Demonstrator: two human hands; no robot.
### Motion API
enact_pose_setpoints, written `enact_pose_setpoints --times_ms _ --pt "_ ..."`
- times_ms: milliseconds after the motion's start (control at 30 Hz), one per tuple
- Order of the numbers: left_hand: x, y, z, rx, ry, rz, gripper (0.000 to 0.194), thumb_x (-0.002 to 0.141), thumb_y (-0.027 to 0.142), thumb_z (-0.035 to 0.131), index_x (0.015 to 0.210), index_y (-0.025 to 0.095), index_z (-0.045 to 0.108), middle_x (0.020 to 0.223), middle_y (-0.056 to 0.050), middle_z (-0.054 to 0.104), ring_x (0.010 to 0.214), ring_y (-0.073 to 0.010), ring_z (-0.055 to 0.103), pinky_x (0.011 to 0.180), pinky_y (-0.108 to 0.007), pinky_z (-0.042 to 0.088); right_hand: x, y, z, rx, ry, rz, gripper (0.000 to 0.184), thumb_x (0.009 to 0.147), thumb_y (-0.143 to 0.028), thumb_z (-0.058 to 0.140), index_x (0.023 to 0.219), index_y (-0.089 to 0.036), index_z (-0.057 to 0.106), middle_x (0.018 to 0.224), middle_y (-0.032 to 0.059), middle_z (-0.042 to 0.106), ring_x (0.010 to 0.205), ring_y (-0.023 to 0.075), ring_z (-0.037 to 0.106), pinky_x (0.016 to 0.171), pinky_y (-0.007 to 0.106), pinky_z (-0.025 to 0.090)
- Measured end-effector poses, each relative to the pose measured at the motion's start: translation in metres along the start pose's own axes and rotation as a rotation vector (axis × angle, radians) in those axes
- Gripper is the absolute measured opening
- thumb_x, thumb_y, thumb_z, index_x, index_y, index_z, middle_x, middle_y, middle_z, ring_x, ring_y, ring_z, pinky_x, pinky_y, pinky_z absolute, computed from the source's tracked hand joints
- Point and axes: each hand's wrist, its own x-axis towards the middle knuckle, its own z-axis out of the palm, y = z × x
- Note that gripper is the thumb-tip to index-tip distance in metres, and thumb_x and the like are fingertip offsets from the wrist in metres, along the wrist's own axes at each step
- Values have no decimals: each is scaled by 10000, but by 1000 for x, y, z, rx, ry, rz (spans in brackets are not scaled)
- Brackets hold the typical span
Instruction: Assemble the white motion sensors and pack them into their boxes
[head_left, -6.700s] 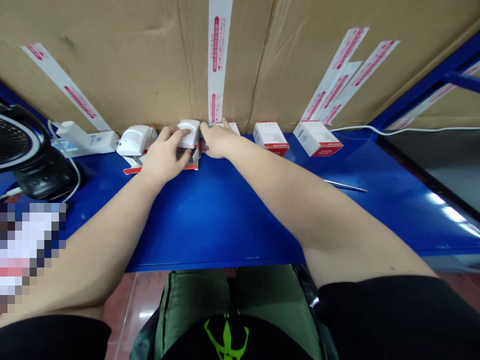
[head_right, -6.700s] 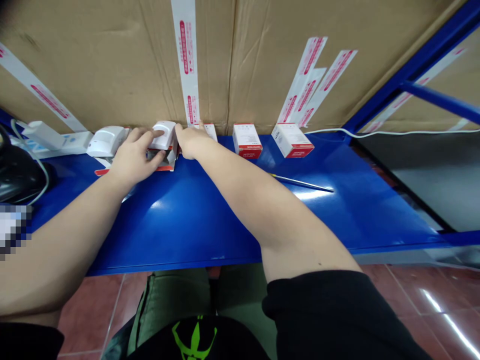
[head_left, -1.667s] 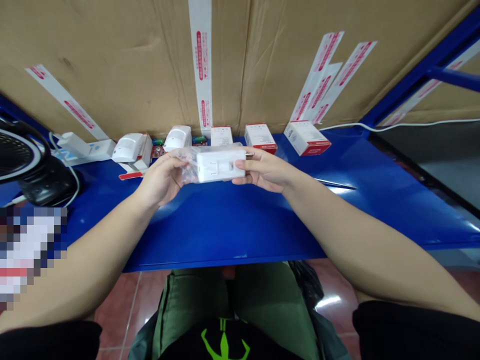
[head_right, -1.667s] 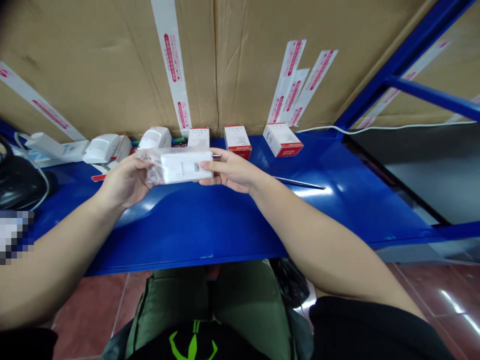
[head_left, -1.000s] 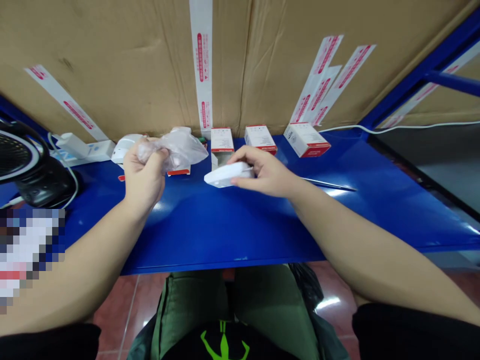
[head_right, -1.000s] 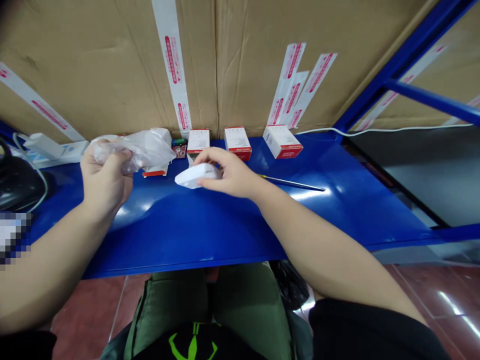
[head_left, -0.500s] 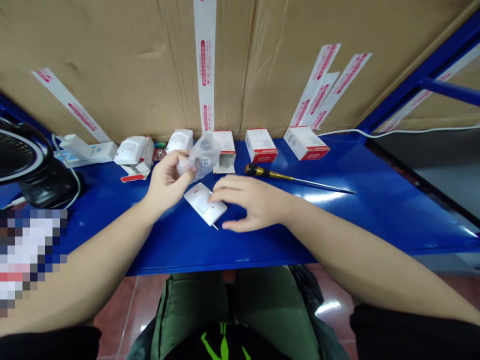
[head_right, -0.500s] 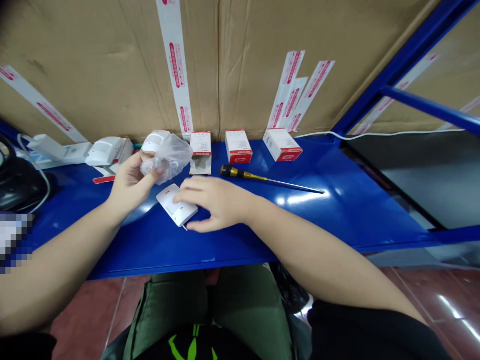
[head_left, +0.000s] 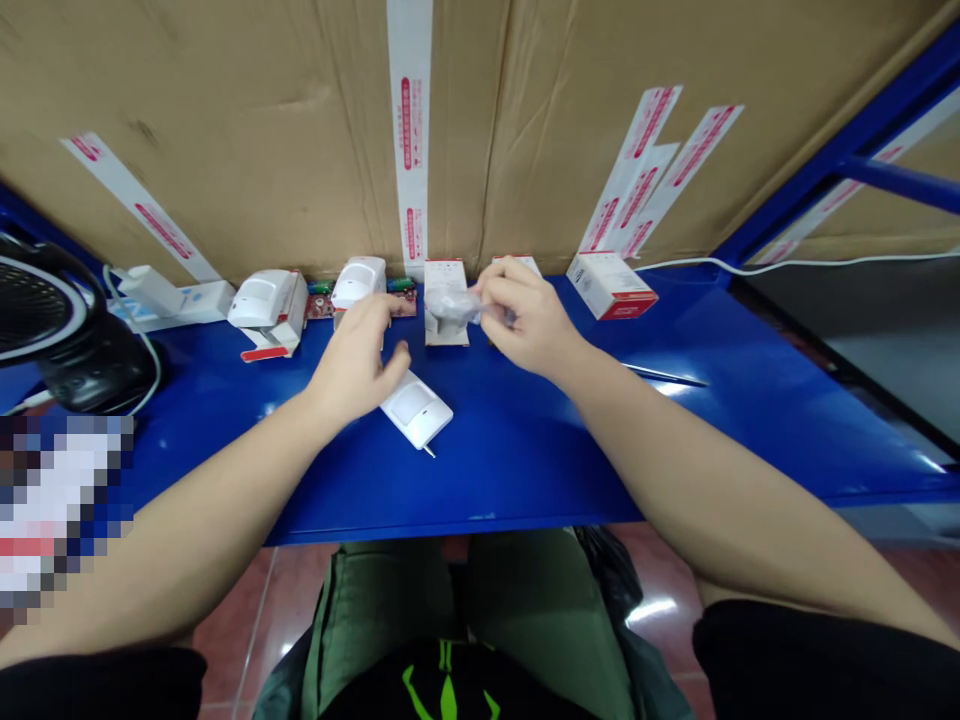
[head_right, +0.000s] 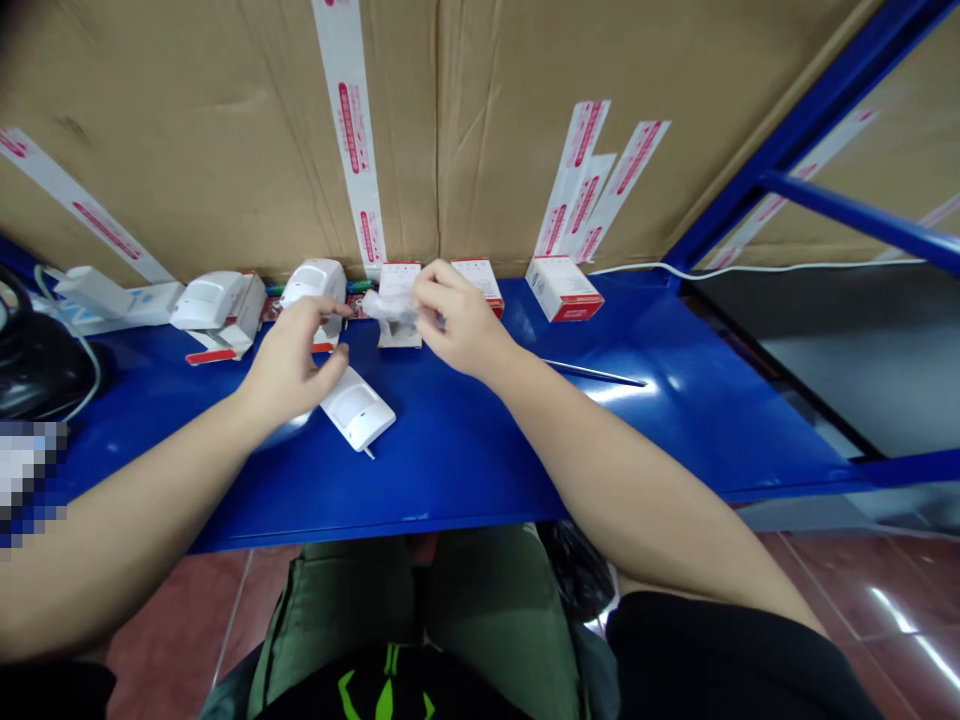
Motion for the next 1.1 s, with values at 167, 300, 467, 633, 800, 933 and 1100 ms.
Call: enact_pose_setpoints --times_ms 167,300,467,633,800,933,1100 --pt "42 -9 5 187 -215 46 448 959 44 430 1352 93 640 1393 -203 709 1373 -308 658 1202 -494 524 10 21 8 -5 -290 -29 227 881 -62 476 807 -260 393 968 57 580 863 194 538 763 337 439" --pt "69 -7 21 232 -440 55 474 949 14 448 1332 117 707 1358 -163 745 1306 -275 709 1158 -417 557 5 21 14 -138 -471 25 183 918 -84 462 833 -240 503 917 48 612 846 199 543 765 338 435" --pt "81 -5 35 270 -437 -82 343 966 80 525 1179 122 790 1215 -147 802 1199 -289 758 1077 -405 597 4 11 16 -384 -509 171 240 917 -83 503 1033 -185 686 1066 113 711 943 247 644 796 360 476" --pt "81 -11 40 242 -403 -87 373 909 48 574 1195 142 794 1215 -134 806 1183 -282 758 1070 -396 592 2 8 17 -542 -419 341 296 940 -80 499 1116 -157 726 1167 162 701 953 278 653 826 391 511" --pt "79 -17 42 236 -382 -46 353 879 83 625 1187 147 785 1197 -128 793 1145 -282 751 1038 -389 591 0 1 21 -645 -296 400 348 1024 -87 388 1112 -173 715 1185 172 679 960 283 622 842 395 494" --pt "78 -16 44 218 -340 -25 230 910 115 606 1059 146 778 1046 -119 773 1047 -269 743 962 -376 591 0 -6 25 -682 -350 387 373 1048 -88 371 1142 -191 717 1134 149 686 934 278 609 789 379 454" --pt "79 -13 47 216 -338 -36 193 893 95 611 1009 131 761 1036 -132 749 1049 -278 735 942 -379 582 -3 1 29 -611 -374 242 398 1046 -79 345 1127 -173 723 1136 154 687 954 276 605 823 400 475"
